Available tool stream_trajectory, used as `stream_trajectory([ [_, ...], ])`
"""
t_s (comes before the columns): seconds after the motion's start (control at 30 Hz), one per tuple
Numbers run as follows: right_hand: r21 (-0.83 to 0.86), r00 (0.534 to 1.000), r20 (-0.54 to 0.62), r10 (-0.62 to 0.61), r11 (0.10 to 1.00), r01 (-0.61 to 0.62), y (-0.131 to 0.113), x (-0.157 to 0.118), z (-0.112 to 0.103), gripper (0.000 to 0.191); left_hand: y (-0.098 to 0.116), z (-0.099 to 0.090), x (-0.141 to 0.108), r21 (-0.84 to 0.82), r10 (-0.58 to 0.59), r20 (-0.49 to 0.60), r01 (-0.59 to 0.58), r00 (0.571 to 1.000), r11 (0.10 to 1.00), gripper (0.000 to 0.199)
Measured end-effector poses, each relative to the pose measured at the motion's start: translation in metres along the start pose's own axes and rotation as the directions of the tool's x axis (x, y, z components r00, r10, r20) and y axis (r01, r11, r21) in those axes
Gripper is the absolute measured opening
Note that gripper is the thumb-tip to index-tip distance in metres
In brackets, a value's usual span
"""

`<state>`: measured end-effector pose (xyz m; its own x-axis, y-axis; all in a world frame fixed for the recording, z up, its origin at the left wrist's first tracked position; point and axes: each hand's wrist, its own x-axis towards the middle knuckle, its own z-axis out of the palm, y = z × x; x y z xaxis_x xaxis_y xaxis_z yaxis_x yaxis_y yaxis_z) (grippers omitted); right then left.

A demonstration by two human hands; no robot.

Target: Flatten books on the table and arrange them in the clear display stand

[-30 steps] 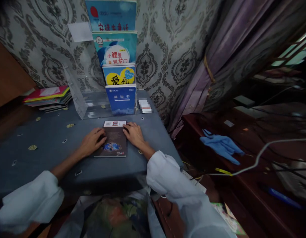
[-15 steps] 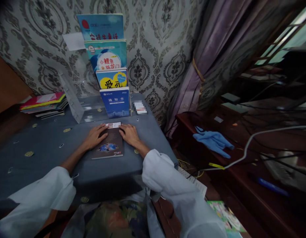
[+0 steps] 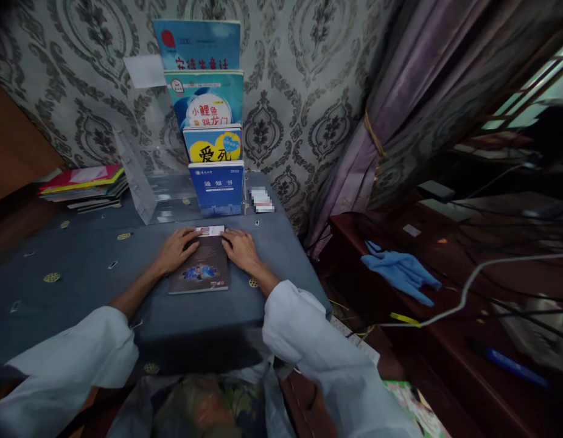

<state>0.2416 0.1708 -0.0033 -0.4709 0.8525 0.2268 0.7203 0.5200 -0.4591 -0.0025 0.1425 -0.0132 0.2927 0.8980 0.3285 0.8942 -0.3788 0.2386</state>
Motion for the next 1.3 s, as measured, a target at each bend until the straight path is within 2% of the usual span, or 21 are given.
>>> stream_trajectory([
  [0.97, -0.008, 0.999, -0.004, -0.046, 0.999, 0.046, 0.011, 0.003, 0.008, 0.040, 0.003, -0.002, -0.002, -0.043, -0.042, 0.025, 0.043, 0.999, 0.998, 0.043],
  [1.3, -0.005, 0.999, 0.005, -0.041, 0.999, 0.041, 0.010, 0.003, 0.007, 0.040, 0.005, -0.002, -0.002, 0.001, -0.041, 0.042, 0.041, 0.998, 0.999, 0.045],
])
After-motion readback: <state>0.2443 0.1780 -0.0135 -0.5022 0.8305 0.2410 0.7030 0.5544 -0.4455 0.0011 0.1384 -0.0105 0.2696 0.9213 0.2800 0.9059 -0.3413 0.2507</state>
